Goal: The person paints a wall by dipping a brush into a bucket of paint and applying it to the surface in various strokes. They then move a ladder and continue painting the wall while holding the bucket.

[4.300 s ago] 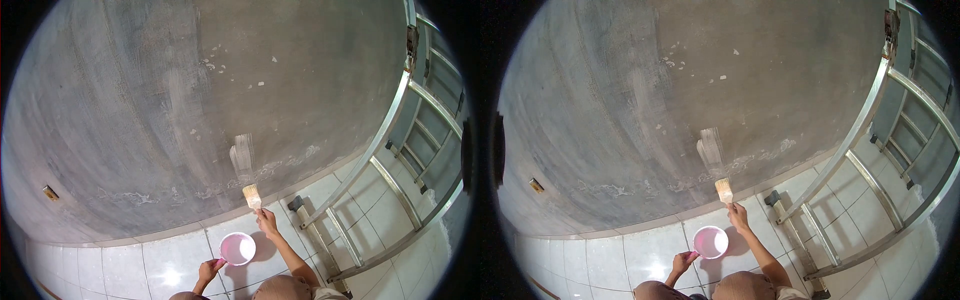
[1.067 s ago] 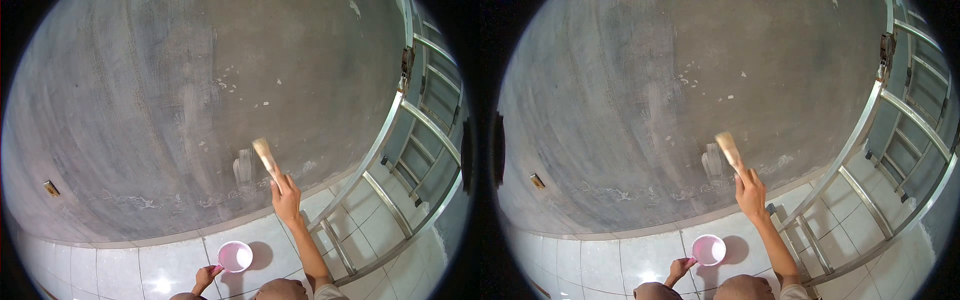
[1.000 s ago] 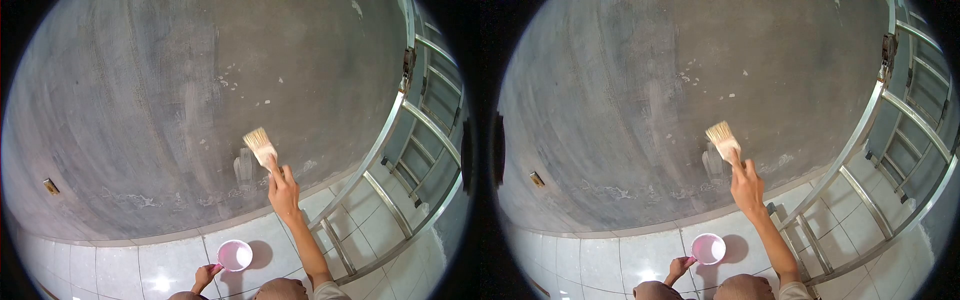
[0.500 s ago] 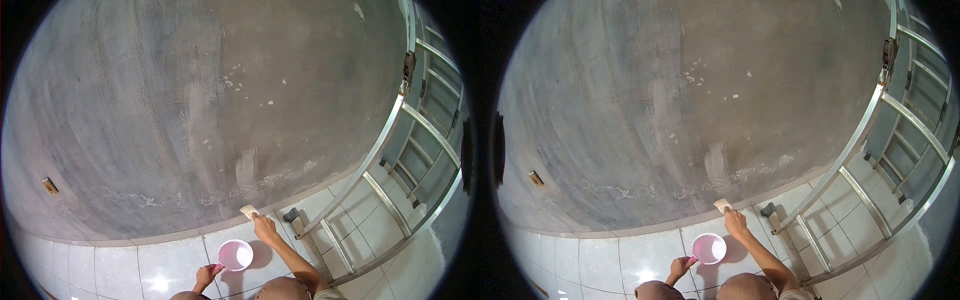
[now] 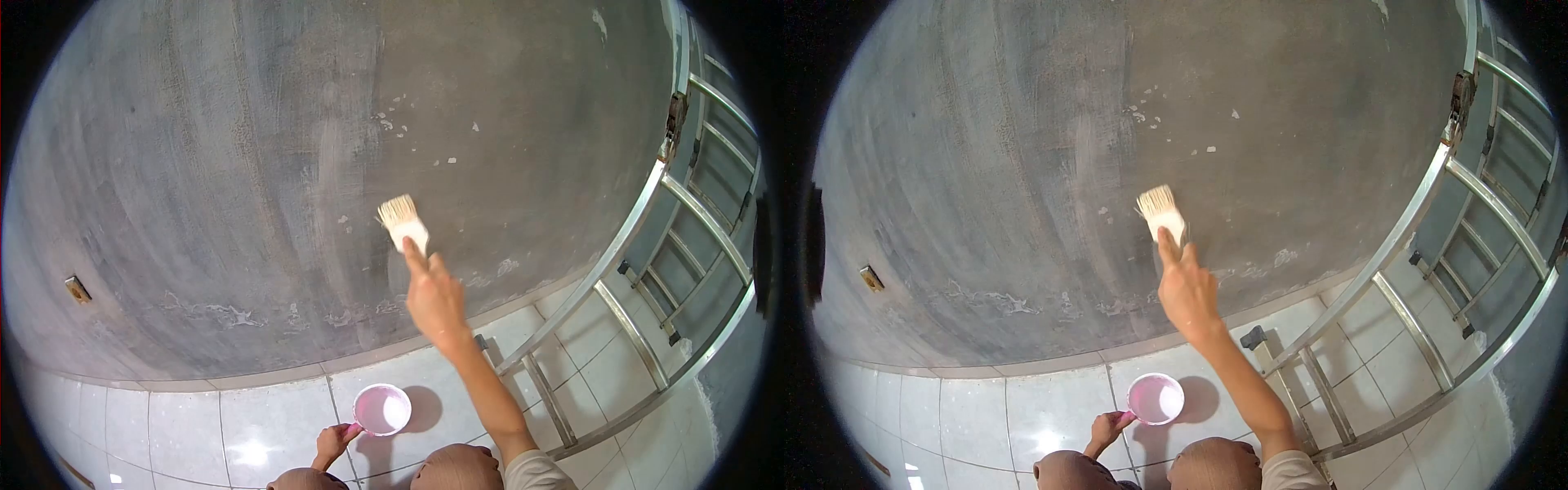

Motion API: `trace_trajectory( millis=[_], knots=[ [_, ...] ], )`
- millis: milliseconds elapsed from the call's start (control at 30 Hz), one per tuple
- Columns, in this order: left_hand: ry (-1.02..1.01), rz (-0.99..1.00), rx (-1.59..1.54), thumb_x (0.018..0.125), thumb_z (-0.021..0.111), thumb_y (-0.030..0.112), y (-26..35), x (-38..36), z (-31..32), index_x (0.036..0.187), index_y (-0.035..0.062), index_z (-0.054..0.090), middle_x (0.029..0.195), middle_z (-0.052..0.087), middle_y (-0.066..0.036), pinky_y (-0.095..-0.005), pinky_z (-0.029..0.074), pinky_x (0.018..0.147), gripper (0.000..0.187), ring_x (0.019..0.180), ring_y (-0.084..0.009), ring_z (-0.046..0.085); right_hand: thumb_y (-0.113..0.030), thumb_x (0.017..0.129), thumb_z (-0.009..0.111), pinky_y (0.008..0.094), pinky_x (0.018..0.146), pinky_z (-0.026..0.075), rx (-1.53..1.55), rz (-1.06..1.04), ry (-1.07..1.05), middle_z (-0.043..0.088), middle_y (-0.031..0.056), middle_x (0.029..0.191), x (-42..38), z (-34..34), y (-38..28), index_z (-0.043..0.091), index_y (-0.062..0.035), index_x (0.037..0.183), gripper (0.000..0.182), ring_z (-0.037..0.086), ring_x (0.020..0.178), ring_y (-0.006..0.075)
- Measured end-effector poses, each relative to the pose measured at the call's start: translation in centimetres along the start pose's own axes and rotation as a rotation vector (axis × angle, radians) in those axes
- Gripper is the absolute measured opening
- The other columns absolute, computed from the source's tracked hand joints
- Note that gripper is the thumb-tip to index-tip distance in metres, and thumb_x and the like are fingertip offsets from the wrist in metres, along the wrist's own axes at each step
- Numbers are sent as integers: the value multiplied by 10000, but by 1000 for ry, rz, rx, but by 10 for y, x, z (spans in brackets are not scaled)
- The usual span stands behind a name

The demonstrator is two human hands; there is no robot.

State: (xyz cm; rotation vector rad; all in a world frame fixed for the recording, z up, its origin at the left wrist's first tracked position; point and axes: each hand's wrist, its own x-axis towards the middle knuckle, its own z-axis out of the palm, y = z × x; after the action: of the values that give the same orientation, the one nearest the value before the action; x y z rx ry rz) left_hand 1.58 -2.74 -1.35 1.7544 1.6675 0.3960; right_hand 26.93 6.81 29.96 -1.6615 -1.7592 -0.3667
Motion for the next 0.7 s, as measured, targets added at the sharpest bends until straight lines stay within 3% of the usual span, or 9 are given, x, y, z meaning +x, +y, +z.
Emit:
trace_trajectory(
  millis=[67,200,300,400,533,667,700],
  knots=[
    [-2,-10,-15,776,585,563,1,-1,0,943,123,697,760,663,-135,-376,492,630,484,698,-292,644,2,772,500,393,507,518,-29,-35,-69,545,265,849,-25,46,9,294,-50,1352,618,616,593,366],
    [10,16,-8,774,582,567,4,-3,-2,945,136,697,747,662,-128,-381,493,626,478,698,-297,643,-1,775,495,461,649,517,33,73,-412,574,295,875,-79,84,23,393,-9,1243,479,620,758,415],
    [-21,6,18,773,588,563,8,-3,-7,944,132,697,752,665,-126,-380,493,624,477,695,-297,643,2,769,502,481,700,501,83,125,-537,601,274,859,-79,75,30,495,7,1114,346,607,846,417],
    [8,16,-7,773,579,574,1,-4,-1,933,131,701,742,663,-126,-381,492,613,486,686,-295,642,16,723,543,459,680,500,5,-14,-405,613,243,749,-43,48,22,566,-61,1143,428,620,745,391],
    [4,21,-6,774,569,582,0,-2,-1,942,135,699,748,664,-123,-382,494,619,495,694,-295,643,24,754,523,431,617,493,9,-112,-262,606,231,769,22,-26,-11,557,-84,1190,451,615,697,375],
    [8,11,-7,776,570,578,-4,1,2,952,137,697,748,665,-118,-383,495,619,491,696,-299,641,2,790,497,417,579,491,43,-46,18,540,192,747,21,-54,-32,512,-75,1242,458,589,610,347],
    [6,14,-6,776,569,579,-4,0,3,950,137,697,748,665,-118,-383,495,619,492,696,-301,640,4,789,495,419,576,493,44,-34,6,540,194,762,17,-45,-31,493,-78,1258,476,589,608,350]
  ],
)
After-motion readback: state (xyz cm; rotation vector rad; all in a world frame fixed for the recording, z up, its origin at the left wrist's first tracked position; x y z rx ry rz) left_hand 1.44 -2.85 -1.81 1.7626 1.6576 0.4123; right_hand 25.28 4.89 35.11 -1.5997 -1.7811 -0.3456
